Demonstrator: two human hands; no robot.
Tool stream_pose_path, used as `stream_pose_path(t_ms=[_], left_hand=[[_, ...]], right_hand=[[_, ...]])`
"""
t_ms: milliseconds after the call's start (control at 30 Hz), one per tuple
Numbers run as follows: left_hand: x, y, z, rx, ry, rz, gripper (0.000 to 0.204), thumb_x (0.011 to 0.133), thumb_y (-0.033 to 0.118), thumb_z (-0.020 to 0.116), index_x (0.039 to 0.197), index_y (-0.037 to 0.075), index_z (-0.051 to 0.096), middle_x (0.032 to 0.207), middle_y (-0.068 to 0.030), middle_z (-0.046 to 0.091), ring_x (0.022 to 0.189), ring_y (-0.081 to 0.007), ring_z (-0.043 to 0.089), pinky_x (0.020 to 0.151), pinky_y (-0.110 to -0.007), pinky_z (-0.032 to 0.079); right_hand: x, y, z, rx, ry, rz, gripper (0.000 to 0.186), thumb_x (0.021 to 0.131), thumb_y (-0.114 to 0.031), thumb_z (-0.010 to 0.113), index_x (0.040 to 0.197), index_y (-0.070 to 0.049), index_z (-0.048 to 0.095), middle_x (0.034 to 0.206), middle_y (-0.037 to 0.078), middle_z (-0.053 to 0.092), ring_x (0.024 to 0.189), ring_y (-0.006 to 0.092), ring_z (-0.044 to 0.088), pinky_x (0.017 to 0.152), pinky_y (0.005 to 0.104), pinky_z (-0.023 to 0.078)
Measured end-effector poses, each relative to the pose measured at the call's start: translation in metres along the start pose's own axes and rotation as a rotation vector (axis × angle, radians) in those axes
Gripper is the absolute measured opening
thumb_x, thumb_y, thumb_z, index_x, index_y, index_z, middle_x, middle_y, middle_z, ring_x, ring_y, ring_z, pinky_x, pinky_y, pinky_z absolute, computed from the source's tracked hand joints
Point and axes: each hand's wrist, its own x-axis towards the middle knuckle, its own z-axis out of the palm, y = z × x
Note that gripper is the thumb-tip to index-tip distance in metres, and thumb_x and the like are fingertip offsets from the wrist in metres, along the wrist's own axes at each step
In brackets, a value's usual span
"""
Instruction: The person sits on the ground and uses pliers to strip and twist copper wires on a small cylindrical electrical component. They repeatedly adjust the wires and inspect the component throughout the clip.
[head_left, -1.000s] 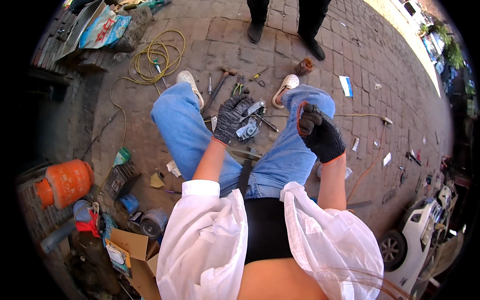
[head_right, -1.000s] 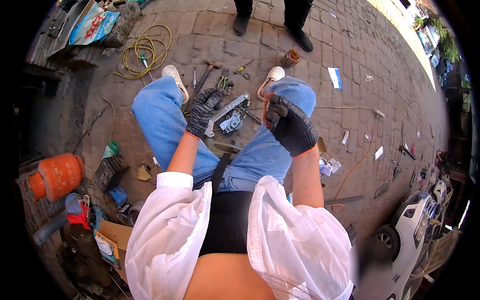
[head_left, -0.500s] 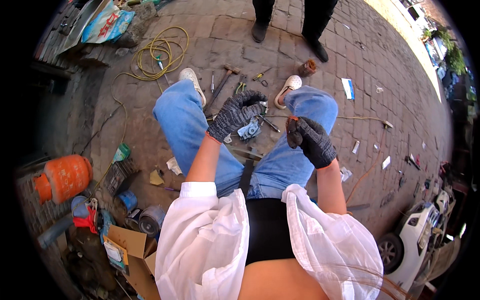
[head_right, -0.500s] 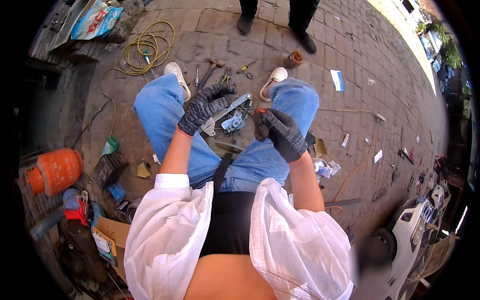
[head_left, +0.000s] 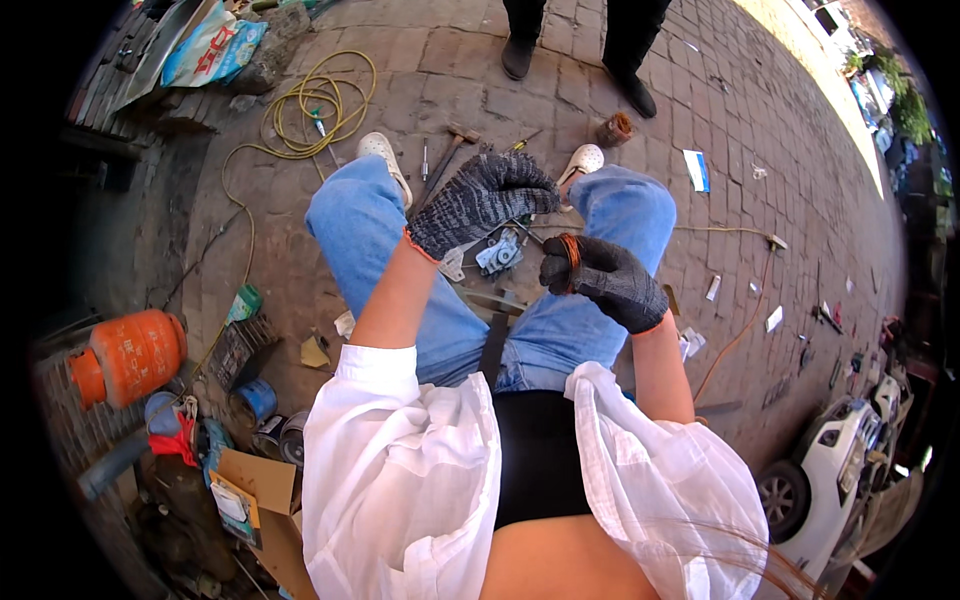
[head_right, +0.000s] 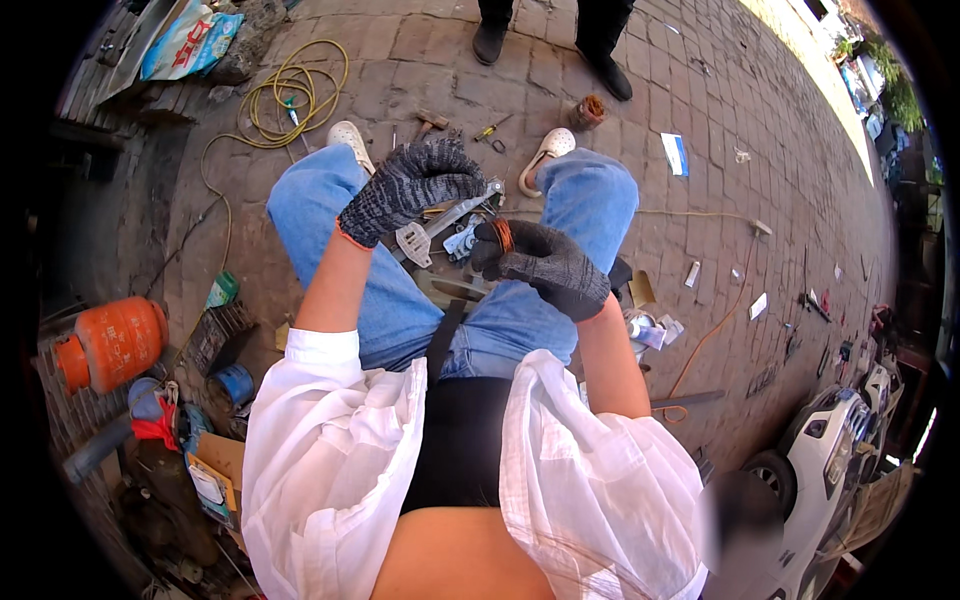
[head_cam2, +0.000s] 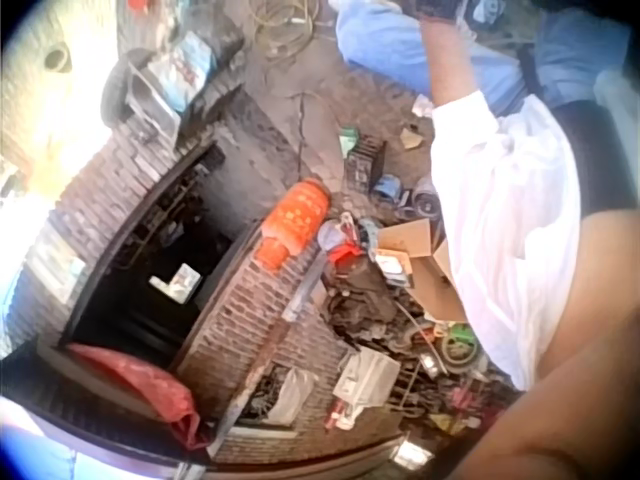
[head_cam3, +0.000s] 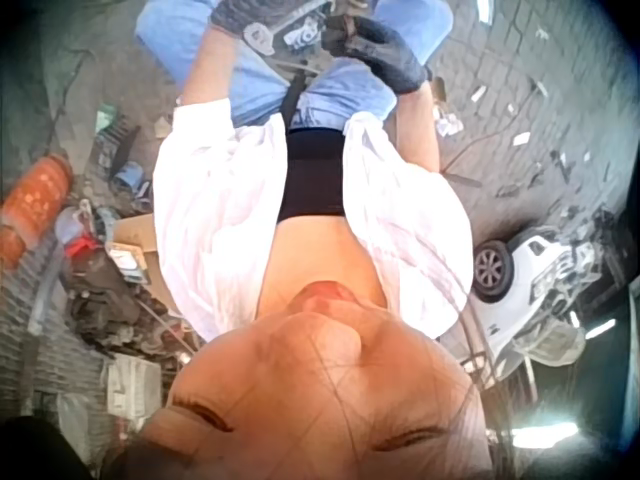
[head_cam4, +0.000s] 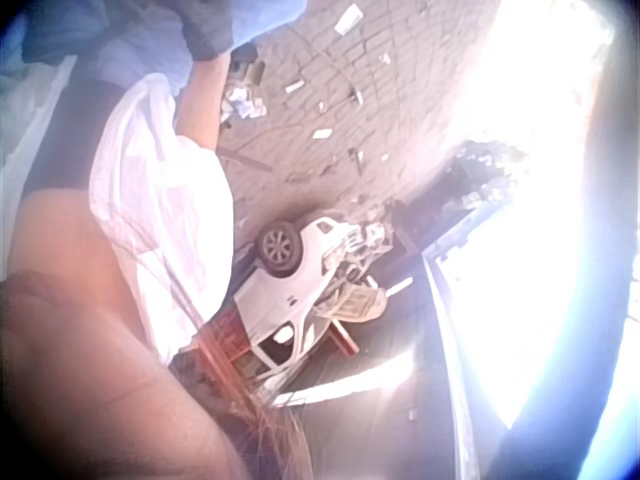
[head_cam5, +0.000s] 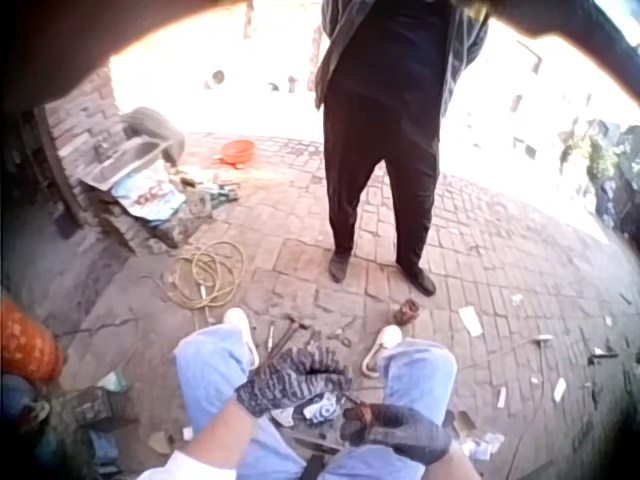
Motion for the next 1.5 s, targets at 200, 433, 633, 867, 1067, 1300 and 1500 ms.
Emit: stream_pose_path(t_ms=[200,433,633,867,1067,1300,1500], left_hand=[[0.004,-0.009,-0.006,0.072,-0.117,-0.044,0.019,0.076,0.009,0.065,0.093,0.002,0.065,0.077,-0.0038,0.06,0.074,-0.0104,0.055,0.069,-0.023,0.044],[0.007,-0.007,-0.011,0.205,-0.128,-0.11,0.019,0.077,0.013,0.065,0.091,0.001,0.065,0.076,-0.0056,0.06,0.073,-0.0117,0.055,0.068,-0.025,0.044],[0.008,-0.007,-0.013,0.28,-0.129,-0.077,0.017,0.078,0.013,0.064,0.09,0.002,0.065,0.081,-0.0078,0.06,0.079,-0.0162,0.056,0.072,-0.028,0.044],[0.008,-0.034,0.002,-0.019,-0.1,-0.187,0.018,0.081,0.012,0.061,0.095,0.0,0.062,0.085,-0.0059,0.064,0.078,-0.0121,0.059,0.074,-0.026,0.047],[-0.001,-0.077,0.023,-0.342,-0.188,-0.212,0.026,0.083,0.01,0.057,0.108,0.002,0.058,0.096,-0.0054,0.063,0.085,-0.011,0.057,0.076,-0.025,0.048],[-0.002,-0.082,0.028,-0.427,-0.223,-0.078,0.055,0.081,0.028,0.062,0.127,0.006,0.042,0.108,-0.0063,0.055,0.091,-0.0123,0.054,0.079,-0.027,0.046],[-0.005,-0.055,0.057,-0.057,-0.136,0.009,0.061,0.075,0.03,0.068,0.127,0.011,0.042,0.101,-0.0044,0.055,0.091,-0.0108,0.051,0.082,-0.027,0.043]], right_hand=[[0.001,0.011,-0.01,0.315,-0.057,0.014,0.058,0.081,-0.033,0.059,0.12,0.006,0.044,0.104,0.013,0.058,0.093,0.0221,0.057,0.082,0.0326,0.046],[0.002,0.018,-0.014,0.27,0.064,0.033,0.044,0.085,-0.027,0.055,0.113,0.007,0.049,0.098,0.015,0.06,0.086,0.0233,0.06,0.076,0.0337,0.048],[0.003,0.003,-0.002,0.254,0.077,0.108,0.037,0.083,-0.023,0.057,0.106,0.006,0.053,0.093,0.015,0.061,0.082,0.0237,0.061,0.072,0.0337,0.049],[0.008,0.007,-0.008,0.578,-0.002,-0.21,0.017,0.084,-0.019,0.056,0.089,-0.004,0.056,0.08,0.006,0.06,0.084,0.0217,0.058,0.08,0.0325,0.046],[0.014,-0.005,-0.006,0.756,0.23,-0.3,0.013,0.088,-0.016,0.049,0.091,-0.004,0.054,0.084,0.006,0.058,0.084,0.0212,0.056,0.075,0.031,0.047],[0.007,0.008,-0.032,0.985,0.044,-0.271,0.015,0.09,-0.02,0.046,0.079,-0.01,0.049,0.064,0.0,0.048,0.068,0.0158,0.047,0.064,0.0282,0.043],[0.008,0.015,-0.035,0.968,-0.051,-0.298,0.022,0.091,-0.025,0.041,0.074,-0.013,0.047,0.052,-0.002,0.04,0.05,0.0148,0.039,0.051,0.0266,0.037]])
